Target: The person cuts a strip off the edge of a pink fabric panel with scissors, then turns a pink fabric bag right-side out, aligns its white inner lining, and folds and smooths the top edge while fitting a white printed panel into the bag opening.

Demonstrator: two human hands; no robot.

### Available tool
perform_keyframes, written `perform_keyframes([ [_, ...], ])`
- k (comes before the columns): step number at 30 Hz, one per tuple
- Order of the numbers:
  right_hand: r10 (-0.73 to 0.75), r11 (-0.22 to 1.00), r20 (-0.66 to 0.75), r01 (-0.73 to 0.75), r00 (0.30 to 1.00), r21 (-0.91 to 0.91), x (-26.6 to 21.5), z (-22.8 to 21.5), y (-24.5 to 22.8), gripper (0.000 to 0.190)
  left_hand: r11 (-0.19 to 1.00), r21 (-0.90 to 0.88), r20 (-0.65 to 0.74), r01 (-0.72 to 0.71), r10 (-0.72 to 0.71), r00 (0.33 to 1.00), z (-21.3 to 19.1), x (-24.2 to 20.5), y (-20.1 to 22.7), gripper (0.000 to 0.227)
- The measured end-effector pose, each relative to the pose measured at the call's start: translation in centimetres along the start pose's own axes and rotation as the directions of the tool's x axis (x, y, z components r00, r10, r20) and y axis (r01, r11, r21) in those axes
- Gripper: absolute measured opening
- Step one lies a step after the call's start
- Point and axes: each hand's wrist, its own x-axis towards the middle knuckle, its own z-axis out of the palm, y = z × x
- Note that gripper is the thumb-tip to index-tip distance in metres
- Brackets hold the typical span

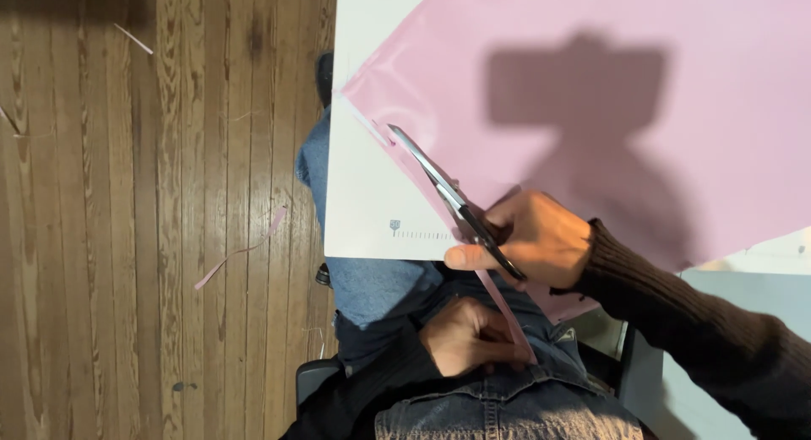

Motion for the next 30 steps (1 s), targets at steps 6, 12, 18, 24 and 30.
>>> perform_keyframes([
  [6,-0.022,0.996,0.027,0.024,0.999,-0.081,0.6,-0.3,-0.7,0.06,0.999,0.032,-0.038,-0.011,0.013,0.999,0.2,-0.4,0.5,0.016],
  [12,-0.088,0.995,-0.001,0.088,0.996,-0.048,0.8,-0.1,-0.8,0.053,0.996,0.03,-0.038,-0.08,0.081,0.996,0.4,0.0,-1.1,0.016],
  [18,-0.104,0.994,0.019,0.105,0.994,-0.009,0.8,-0.5,-2.6,0.056,0.995,0.02,-0.024,-0.099,0.1,0.995,0.4,-0.4,-0.7,0.016],
  [24,-0.184,0.983,-0.031,0.184,0.982,-0.008,1.6,0.1,-0.5,0.029,0.999,-0.008,0.012,-0.044,0.044,0.999,0.4,-0.6,-0.4,0.016],
  [30,-0.165,0.986,0.004,0.165,0.986,0.035,1.6,-0.3,-3.4,0.057,0.977,0.016,0.015,-0.213,0.212,0.977,0.6,-0.3,-1.9,0.016],
])
